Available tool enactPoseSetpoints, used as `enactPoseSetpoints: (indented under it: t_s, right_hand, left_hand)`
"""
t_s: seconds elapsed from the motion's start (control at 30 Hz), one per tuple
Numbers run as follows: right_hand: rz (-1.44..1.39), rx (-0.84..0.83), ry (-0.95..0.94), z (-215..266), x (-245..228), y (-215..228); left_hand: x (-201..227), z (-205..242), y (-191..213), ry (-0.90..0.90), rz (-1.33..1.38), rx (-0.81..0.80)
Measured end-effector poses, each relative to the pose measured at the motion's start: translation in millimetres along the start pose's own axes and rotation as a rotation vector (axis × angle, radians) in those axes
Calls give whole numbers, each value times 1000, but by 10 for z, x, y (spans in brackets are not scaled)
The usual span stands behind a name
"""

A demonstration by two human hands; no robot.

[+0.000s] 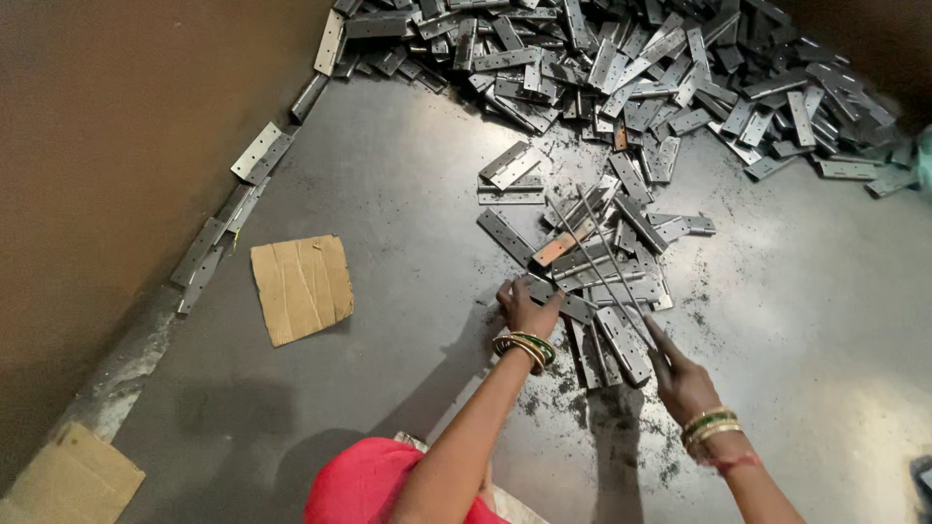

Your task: The person sits on the floor and sorts a pile of small metal parts, picking them up and stacking them into neat piles. The person then uses a metal part to sweep dark debris on the floor into a piece of cardboard.

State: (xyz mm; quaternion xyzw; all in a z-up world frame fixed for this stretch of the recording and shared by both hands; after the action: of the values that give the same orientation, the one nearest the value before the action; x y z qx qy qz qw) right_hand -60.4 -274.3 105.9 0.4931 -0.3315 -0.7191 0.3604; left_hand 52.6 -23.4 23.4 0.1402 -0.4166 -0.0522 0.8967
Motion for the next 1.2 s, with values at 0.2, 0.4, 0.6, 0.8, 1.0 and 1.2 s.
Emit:
enactPoseSetpoints:
  t_s: [0.2,0.4,0.6,0.8,1.0,1.2]
  right_hand:
    - [53,-111,-155,886,314,-126]
    - [-87,84,70,93,-223,116]
    - [-80,117,296,-1385,-1088,-41]
    - [-124,15,273,-1504,-999,-148]
    - [-27,-60,-66,-130,165,53]
    - [-140,61,-11,979,720,-19]
  left_hand:
    - [16,-19,43,-17,77,32]
    - [-8,-32,-117,-17,77,3]
    - [-151,-304,-79,1,12,104]
    - [-222,-484,107,10,24,244]
    - [-105,-322,74,58,-74,-59]
    - [-79,7,-49,35,-209,-190]
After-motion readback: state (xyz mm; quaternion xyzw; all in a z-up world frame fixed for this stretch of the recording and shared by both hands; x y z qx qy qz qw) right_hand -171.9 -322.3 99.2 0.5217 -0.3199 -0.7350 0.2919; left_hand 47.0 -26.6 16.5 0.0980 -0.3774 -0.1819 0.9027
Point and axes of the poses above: each hand's wrist, its own z-axis away from the middle knuckle, its own y-axis out of the back of the hand, x = y × z, the point moved 9 cm from there along -z, towards the middle knuckle, and after that the axes turned 11 degrees about y, right-handed, at the moved point
